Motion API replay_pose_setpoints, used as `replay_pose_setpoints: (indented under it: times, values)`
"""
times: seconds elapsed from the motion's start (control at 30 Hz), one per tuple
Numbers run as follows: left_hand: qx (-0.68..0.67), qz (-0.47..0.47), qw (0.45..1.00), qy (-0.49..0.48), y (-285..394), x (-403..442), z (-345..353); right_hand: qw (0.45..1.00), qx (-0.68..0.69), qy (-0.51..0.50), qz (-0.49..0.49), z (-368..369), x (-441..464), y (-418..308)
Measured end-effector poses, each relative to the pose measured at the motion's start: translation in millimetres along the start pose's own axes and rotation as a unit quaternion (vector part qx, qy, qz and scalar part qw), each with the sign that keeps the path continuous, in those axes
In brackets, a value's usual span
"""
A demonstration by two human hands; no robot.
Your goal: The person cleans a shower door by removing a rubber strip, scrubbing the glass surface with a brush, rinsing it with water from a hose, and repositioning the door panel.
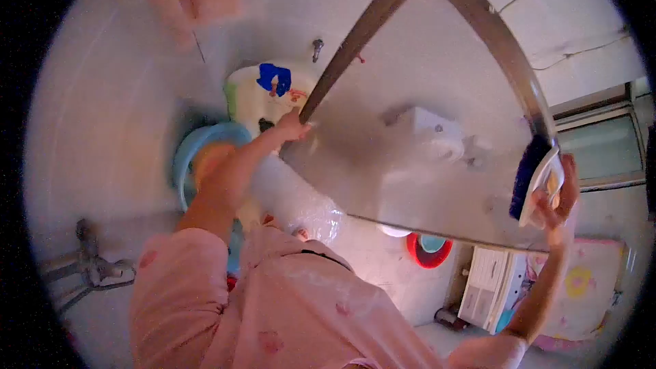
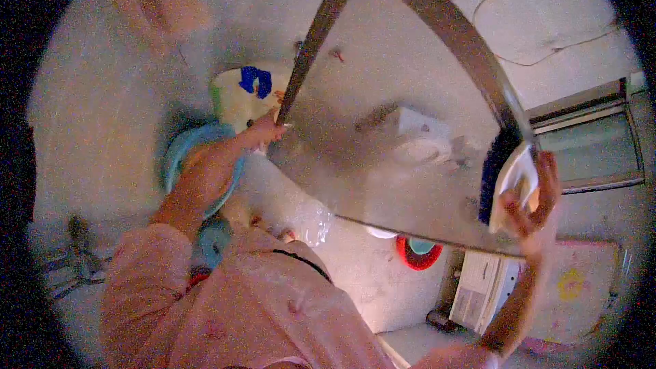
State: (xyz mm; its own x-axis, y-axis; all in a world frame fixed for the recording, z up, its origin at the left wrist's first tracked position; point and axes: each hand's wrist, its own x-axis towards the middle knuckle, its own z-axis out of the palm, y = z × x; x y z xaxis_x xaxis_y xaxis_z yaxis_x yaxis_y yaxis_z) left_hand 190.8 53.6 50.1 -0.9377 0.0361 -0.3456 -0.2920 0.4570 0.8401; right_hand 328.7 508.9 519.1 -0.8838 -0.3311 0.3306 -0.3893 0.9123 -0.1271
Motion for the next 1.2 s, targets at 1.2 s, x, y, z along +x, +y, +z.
replay_pose_setpoints:
  times: [1.2]
  values:
    - [0.526,0.47,0.703,-0.088,124,313,-6,0.956,-0.07,0.043,0.281,3,-134,48]
